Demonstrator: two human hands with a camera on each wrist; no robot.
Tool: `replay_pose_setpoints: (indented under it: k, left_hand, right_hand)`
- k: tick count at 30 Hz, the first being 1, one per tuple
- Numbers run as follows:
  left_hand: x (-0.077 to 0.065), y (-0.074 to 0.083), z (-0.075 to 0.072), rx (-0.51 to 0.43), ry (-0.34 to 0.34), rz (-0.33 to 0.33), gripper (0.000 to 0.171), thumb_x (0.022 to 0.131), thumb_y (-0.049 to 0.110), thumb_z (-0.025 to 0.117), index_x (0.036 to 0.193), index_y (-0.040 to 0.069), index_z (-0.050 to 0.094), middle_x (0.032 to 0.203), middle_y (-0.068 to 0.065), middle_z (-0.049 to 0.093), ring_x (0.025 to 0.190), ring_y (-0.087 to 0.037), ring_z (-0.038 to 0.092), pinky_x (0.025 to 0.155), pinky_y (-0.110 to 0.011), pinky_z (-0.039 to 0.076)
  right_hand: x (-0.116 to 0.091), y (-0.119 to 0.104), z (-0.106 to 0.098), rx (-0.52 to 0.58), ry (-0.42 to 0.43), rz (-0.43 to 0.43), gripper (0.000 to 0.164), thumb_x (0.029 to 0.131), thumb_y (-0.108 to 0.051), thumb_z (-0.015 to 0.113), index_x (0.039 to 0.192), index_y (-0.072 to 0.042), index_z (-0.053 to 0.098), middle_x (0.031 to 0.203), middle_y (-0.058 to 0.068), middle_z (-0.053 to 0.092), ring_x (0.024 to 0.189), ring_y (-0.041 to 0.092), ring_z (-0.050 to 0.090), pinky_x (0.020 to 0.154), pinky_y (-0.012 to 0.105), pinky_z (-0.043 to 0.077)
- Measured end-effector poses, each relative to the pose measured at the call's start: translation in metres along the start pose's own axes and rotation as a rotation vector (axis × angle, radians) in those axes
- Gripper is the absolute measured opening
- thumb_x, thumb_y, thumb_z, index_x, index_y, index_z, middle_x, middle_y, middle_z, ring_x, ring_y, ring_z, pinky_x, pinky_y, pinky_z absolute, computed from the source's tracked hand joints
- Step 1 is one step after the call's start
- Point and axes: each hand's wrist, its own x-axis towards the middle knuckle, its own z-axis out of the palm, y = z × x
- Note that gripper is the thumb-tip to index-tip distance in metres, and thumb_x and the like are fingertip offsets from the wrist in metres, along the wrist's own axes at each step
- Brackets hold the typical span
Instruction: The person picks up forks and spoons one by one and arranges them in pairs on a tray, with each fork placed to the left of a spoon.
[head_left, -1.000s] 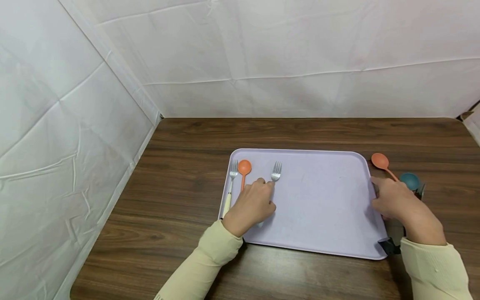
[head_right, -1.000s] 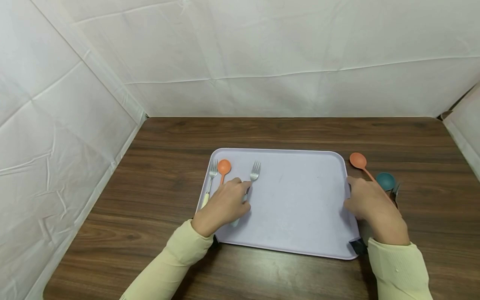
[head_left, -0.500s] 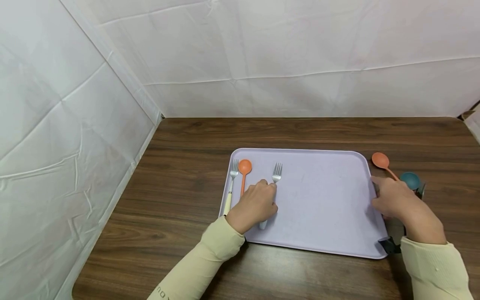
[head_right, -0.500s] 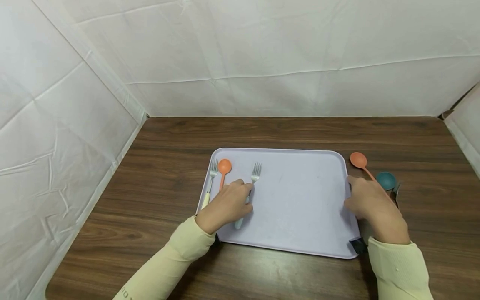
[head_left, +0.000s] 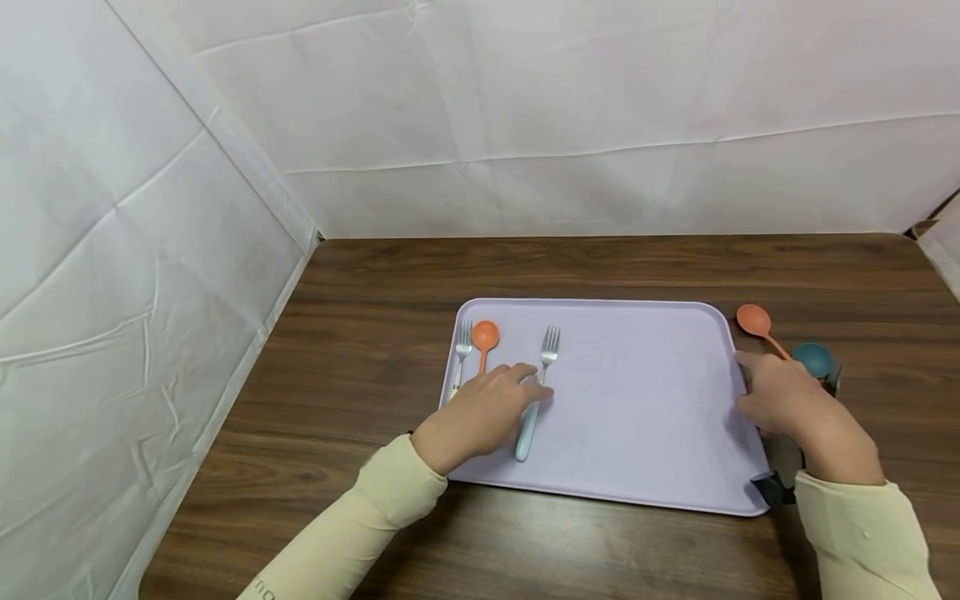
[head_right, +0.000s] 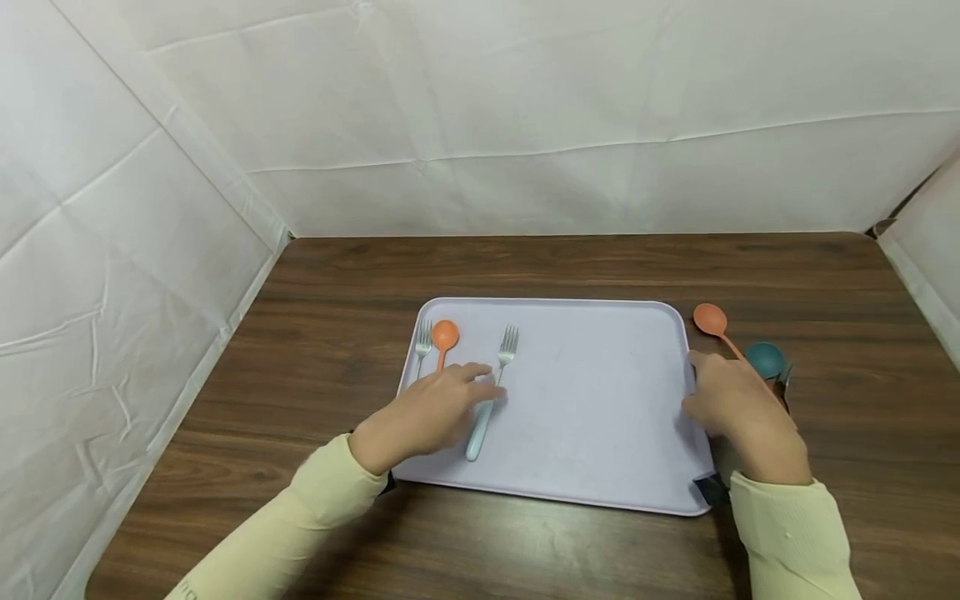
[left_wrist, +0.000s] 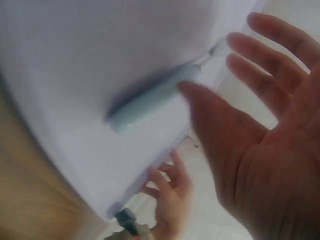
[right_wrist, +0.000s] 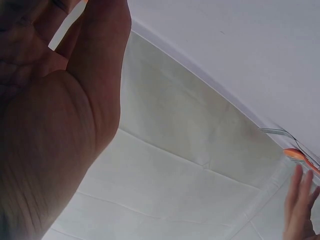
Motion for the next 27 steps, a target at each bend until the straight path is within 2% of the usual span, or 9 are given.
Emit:
replay_pose_setpoints:
  k: [4, 9, 12, 20, 27]
  left_hand:
    - [0.0, -0.002, 0.005, 0.0, -0.037, 0.051, 0.044, 0.074, -0.002, 0.059, 0.109, 0.022, 0.069, 0.11, 0.0, 0.059, 0.084, -0.02, 0.06, 0.057, -0.031, 0.048]
    - [0.002, -0.002, 0.011, 0.015, -0.008, 0.076, 0.03, 0.074, -0.001, 0.058, 0.094, 0.018, 0.07, 0.107, 0.0, 0.062, 0.08, -0.019, 0.06, 0.058, -0.033, 0.048]
    - [0.004, 0.0, 0.012, 0.025, 0.015, 0.092, 0.024, 0.074, 0.001, 0.059, 0.089, 0.017, 0.069, 0.097, 0.001, 0.061, 0.071, -0.017, 0.057, 0.056, -0.033, 0.046]
    - [0.01, 0.01, 0.012, 0.052, 0.025, 0.082, 0.02, 0.075, 0.007, 0.065, 0.091, 0.018, 0.069, 0.083, 0.003, 0.056, 0.068, -0.016, 0.053, 0.055, -0.032, 0.044]
    - [0.013, 0.013, 0.013, 0.057, 0.016, 0.059, 0.019, 0.078, 0.008, 0.064, 0.093, 0.019, 0.069, 0.088, 0.002, 0.057, 0.072, -0.016, 0.054, 0.056, -0.031, 0.045]
  right_hand:
    - [0.001, 0.0, 0.0, 0.0, 0.0, 0.001, 0.066, 0.075, -0.001, 0.052, 0.133, 0.019, 0.027, 0.061, 0.007, 0.05, 0.046, 0.015, 0.053, 0.044, 0.032, 0.044]
    - [0.0, 0.001, 0.001, 0.007, -0.004, -0.005, 0.066, 0.075, 0.0, 0.052, 0.133, 0.02, 0.026, 0.063, 0.008, 0.051, 0.047, 0.015, 0.053, 0.044, 0.032, 0.044]
    - [0.0, 0.0, 0.001, 0.011, -0.002, -0.001, 0.066, 0.075, 0.0, 0.052, 0.133, 0.02, 0.026, 0.064, 0.008, 0.051, 0.046, 0.015, 0.054, 0.044, 0.032, 0.045]
    - [0.0, 0.0, 0.001, 0.008, 0.0, 0.002, 0.067, 0.075, 0.0, 0.052, 0.133, 0.019, 0.027, 0.063, 0.008, 0.05, 0.046, 0.015, 0.052, 0.044, 0.033, 0.044]
    - [0.001, 0.0, 0.001, 0.02, -0.007, 0.007, 0.067, 0.075, 0.0, 0.052, 0.134, 0.019, 0.026, 0.061, 0.008, 0.05, 0.045, 0.014, 0.053, 0.044, 0.032, 0.045]
